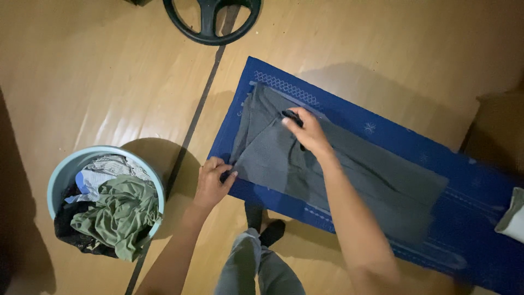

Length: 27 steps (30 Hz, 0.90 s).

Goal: Fold a grey t-shirt on a flat surface.

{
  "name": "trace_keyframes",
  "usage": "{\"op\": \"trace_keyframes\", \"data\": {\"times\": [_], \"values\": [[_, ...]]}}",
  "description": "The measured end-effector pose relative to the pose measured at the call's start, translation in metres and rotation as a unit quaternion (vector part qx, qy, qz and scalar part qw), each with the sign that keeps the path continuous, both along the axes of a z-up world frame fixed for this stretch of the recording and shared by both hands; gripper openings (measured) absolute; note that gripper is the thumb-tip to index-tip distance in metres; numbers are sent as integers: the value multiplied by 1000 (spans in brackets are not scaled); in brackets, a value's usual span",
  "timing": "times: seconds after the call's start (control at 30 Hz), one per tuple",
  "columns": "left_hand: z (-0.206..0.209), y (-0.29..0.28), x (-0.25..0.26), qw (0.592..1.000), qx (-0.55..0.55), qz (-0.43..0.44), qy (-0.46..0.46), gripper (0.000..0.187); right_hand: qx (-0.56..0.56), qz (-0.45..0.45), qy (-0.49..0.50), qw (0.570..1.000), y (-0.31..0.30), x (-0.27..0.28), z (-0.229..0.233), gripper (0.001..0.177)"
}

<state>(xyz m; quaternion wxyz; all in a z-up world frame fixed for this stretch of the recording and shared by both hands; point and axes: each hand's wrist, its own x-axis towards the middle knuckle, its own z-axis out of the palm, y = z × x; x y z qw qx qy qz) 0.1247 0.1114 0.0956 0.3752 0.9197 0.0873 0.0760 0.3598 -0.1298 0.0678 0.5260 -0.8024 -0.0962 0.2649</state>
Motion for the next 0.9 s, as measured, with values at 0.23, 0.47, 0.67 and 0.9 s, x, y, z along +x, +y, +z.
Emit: {"op": "trace_keyframes", "data": {"times": [0.23,0.47,0.67,0.9], "values": [[3,7,3,1000,-15,-5,-7,20,-158,18,-88,983,7,1,6,45],[16,2,11,999,-31,14,38,22,-135,9,-80,988,-5,-6,35,52],[4,2,11,999,-24,26,31,24,-299,117,-159,934,-23,-26,52,87],[-1,1,8,998,-23,36,53,24,-305,21,-89,948,-61,-27,36,57]]}}
